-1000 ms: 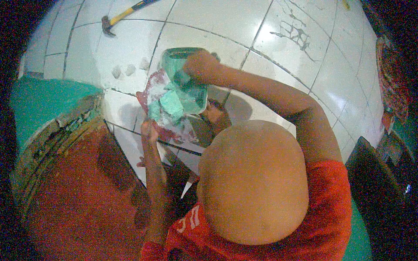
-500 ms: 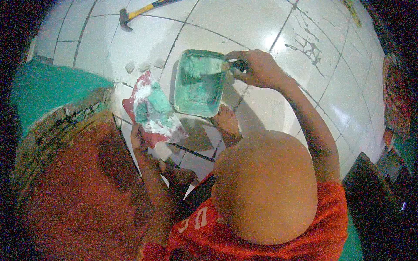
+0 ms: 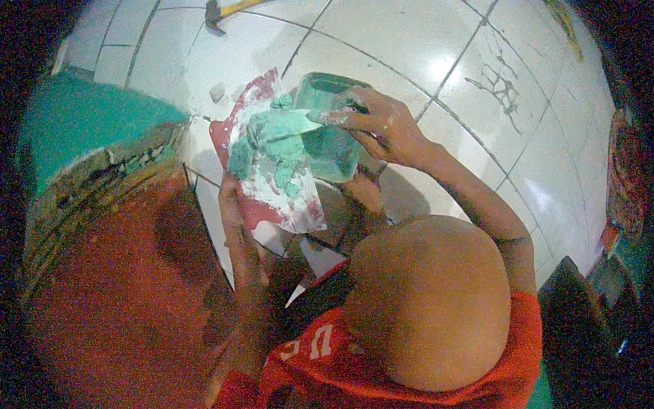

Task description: The person applies a green filler material to a damaged wall area using a putty knife and then scrapes a trowel to collect more filler from a container.

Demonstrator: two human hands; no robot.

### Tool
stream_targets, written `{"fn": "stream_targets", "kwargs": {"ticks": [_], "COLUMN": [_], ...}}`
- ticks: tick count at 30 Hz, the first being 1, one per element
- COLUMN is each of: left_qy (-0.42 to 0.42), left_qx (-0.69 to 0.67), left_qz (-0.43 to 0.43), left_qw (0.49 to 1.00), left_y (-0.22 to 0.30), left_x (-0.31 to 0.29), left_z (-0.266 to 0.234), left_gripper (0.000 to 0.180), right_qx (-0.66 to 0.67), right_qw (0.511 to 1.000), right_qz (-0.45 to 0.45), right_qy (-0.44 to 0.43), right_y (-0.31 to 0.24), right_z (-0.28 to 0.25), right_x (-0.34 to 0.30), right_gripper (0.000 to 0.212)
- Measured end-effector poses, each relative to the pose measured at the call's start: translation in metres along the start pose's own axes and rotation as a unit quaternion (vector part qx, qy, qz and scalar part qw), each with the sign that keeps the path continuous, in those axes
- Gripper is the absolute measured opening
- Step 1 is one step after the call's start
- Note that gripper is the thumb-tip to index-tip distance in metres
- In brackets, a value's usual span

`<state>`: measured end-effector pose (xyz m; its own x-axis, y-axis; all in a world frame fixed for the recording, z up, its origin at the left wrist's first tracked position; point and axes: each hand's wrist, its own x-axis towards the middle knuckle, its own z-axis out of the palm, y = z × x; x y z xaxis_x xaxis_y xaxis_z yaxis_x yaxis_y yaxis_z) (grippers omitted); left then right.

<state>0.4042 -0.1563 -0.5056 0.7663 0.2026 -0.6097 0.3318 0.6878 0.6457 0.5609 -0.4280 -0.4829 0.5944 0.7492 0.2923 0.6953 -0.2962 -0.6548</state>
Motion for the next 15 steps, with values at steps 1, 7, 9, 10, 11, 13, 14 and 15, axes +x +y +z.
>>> {"fn": "stream_targets", "kwargs": {"ticks": [1, 7, 9, 10, 11, 13, 14, 15], "left_qy": [0.014, 0.059, 0.035, 0.035, 0.036, 0.037, 0.04, 0.044], "left_qx": [-0.011, -0.056, -0.071, -0.063, -0.053, -0.045, -0.045, -0.045], "left_qz": [0.004, 0.039, 0.03, 0.035, 0.042, 0.043, 0.043, 0.042], "left_qw": [1.0, 0.996, 0.996, 0.997, 0.997, 0.997, 0.997, 0.997], "left_y": [0.0, -0.004, -0.006, -0.007, -0.006, -0.009, -0.007, -0.004], "left_x": [-0.002, -0.009, -0.007, -0.006, -0.006, -0.003, -0.006, -0.008], "left_z": [0.002, 0.007, 0.011, 0.014, 0.018, 0.019, 0.017, 0.016], "left_gripper": [0.05, 0.045, 0.044, 0.045, 0.046, 0.048, 0.049, 0.05], "right_qx": [-0.024, -0.013, -0.039, -0.043, -0.047, -0.04, -0.033, -0.028], "right_qw": [0.999, 0.999, 0.999, 0.999, 0.999, 0.999, 0.999, 1.0], "right_qz": [-0.026, -0.032, -0.024, -0.02, -0.017, -0.003, -0.001, -0.003], "right_qy": [0.009, 0.014, 0.013, 0.013, 0.014, 0.01, 0.009, 0.007], "right_y": [0.001, -0.002, 0.001, 0.002, 0.002, 0.0, -0.002, -0.003], "right_z": [0.003, 0.002, 0.002, 0.002, 0.002, 0.002, 0.001, 0.002], "right_x": [0.002, 0.001, -0.009, -0.013, -0.015, -0.02, -0.018, -0.018], "right_gripper": [0.042, 0.042, 0.041, 0.041, 0.041, 0.041, 0.042, 0.042]}}
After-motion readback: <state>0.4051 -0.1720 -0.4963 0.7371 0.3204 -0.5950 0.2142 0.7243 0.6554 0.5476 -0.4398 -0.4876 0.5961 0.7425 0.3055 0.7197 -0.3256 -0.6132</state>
